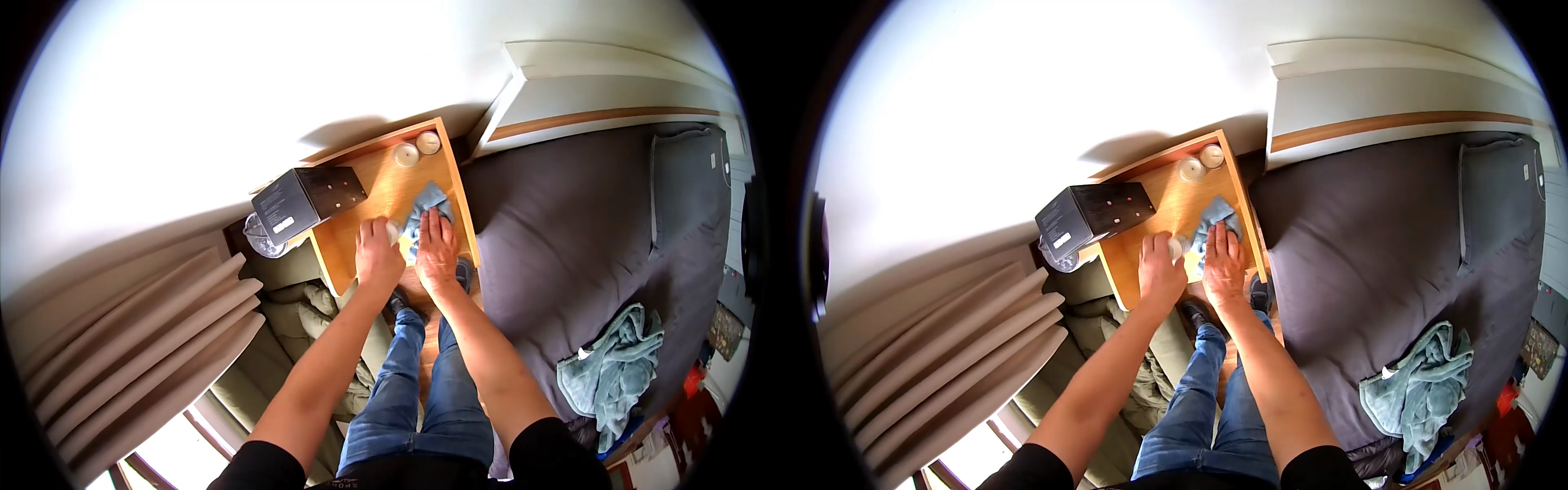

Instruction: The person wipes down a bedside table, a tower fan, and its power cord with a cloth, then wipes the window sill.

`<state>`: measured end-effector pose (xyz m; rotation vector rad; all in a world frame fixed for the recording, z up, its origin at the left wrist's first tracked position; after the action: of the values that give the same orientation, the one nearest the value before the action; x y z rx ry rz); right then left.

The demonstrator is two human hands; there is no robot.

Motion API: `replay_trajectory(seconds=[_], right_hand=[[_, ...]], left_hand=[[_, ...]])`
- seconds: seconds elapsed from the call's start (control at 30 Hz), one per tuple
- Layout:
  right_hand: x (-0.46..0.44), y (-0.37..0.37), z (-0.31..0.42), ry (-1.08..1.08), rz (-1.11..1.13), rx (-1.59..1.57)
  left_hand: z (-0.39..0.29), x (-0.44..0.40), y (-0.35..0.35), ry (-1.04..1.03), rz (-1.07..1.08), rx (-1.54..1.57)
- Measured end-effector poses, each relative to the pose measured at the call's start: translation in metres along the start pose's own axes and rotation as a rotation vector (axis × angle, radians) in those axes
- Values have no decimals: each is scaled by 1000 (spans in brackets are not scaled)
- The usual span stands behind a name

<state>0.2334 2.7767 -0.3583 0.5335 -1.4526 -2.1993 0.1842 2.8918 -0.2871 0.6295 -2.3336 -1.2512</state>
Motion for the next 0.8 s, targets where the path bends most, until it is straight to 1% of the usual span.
replay_trajectory(seconds=[0.07, 0.13, 0.2, 0.23, 0.3, 0.37, 0.43, 0.47, 0.53, 0.6, 0.7, 0.73, 0.77, 0.8], right_hand=[[-9, -8, 12, 141, 15, -9], [-33, -15, 26, 191, 20, -36], [-63, -23, 43, 237, 24, -59], [-80, -25, 53, 252, 7, -90], [-103, -31, 69, 271, -9, -125], [-115, -40, 79, 259, 45, -62], [-109, -41, 76, 262, 25, -72], [-102, -39, 75, 288, 40, -82], [-87, -32, 66, 316, 48, -84], [-53, -31, 56, 404, 161, -48], [-7, -14, 28, 382, 144, -18], [2, -9, 17, 306, 101, -6], [10, -7, 7, 227, 57, 5], [13, -4, 4, 144, 74, 36]], left_hand=[[20, 23, 2, 50, -31, -33], [34, 32, 8, 77, -54, -46], [48, 37, 11, 163, 10, -115], [54, 37, 14, 169, 9, -118], [57, 32, 24, 33, -55, -304], [66, 25, 30, 39, -58, -321], [70, 23, 36, -51, -114, -448], [77, 21, 36, -3, -78, -449], [78, 19, 39, -27, -123, -433], [79, 20, 42, -50, -171, -464], [55, 33, 51, -108, -228, -477], [43, 40, 49, -111, -201, -377], [28, 44, 44, -185, -149, -227], [7, 38, 40, -201, -141, -181]])
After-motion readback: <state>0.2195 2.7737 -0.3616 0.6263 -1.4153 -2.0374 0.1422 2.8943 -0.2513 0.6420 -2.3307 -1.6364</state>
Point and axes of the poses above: each hand's wrist, its own x-axis away from the middle knuckle, its own y-axis out of the back of the hand, z = x × y, the point moved 6 cm from there along -x, towards the middle knuckle, and after that the axes turned 4 degrees about -y, right-handed, at the moved point
